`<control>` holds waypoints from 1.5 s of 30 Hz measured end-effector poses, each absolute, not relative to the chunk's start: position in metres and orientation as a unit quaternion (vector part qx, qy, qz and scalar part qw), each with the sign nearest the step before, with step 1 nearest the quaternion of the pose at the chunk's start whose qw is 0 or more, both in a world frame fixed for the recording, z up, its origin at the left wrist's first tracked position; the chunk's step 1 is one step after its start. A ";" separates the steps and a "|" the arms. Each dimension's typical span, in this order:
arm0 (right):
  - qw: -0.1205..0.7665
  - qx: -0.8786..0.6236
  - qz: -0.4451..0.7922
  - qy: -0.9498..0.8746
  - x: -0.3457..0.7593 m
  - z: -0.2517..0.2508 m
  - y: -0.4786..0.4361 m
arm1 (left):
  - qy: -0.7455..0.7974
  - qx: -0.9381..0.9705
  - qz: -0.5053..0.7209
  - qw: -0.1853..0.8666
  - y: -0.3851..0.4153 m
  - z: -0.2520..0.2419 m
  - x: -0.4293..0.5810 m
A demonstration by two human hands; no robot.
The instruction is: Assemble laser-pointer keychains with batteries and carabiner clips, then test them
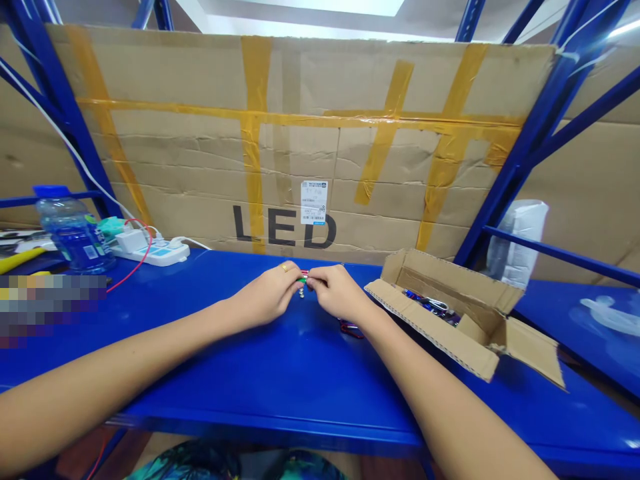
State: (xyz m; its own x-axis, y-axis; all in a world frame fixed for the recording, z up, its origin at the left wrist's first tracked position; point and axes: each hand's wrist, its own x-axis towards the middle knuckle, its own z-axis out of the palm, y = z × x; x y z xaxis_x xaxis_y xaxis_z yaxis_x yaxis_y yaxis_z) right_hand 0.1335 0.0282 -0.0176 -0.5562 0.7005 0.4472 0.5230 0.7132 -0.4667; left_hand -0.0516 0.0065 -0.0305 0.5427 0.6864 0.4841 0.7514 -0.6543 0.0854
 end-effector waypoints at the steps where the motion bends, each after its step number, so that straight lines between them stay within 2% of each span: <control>1: 0.309 -0.352 0.147 -0.871 0.134 -0.018 0.029 | -0.423 -0.874 -0.230 0.065 0.006 -0.030 -0.052; 10: 0.290 -0.383 0.341 -0.808 0.133 -0.020 0.029 | -0.372 -0.889 -0.265 0.035 0.004 -0.034 -0.054; 24: 0.310 -0.336 0.576 -0.678 0.130 -0.024 0.029 | -0.370 -0.889 -0.227 0.145 0.003 -0.031 -0.054; 27: 0.290 -0.370 0.516 -0.717 0.131 -0.019 0.029 | -0.406 -0.876 -0.220 0.142 0.004 -0.026 -0.056; 30: 0.279 -0.456 0.264 -0.803 0.136 -0.015 0.033 | -0.440 -0.862 -0.217 0.129 0.006 -0.023 -0.059; 33: 0.211 -0.523 0.064 -0.824 0.142 -0.014 0.037 | -0.449 -0.858 -0.217 0.126 0.009 -0.022 -0.064; 36: 0.104 -0.569 0.029 -0.815 0.145 -0.016 0.037 | -0.450 -0.857 -0.216 0.130 0.012 -0.022 -0.069; 39: 0.043 -0.585 0.024 -0.809 0.141 -0.018 0.033 | -0.457 -0.852 -0.216 0.138 0.015 -0.023 -0.072; 42: 0.025 -0.582 0.024 -0.812 0.136 -0.022 0.029 | -0.454 -0.851 -0.222 0.140 0.017 -0.024 -0.073; 45: 0.044 -0.552 0.049 -0.831 0.130 -0.025 0.026 | -0.451 -0.852 -0.228 0.138 0.017 -0.025 -0.072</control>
State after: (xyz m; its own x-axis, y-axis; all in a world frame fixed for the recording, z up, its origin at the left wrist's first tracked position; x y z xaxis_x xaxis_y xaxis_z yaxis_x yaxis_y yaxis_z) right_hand 0.1302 0.0262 -0.0251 -0.3865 0.9221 0.0185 0.9136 0.3855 -0.1296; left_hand -0.0721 0.0166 -0.0250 0.4898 0.7050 0.5129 0.8311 -0.5554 -0.0302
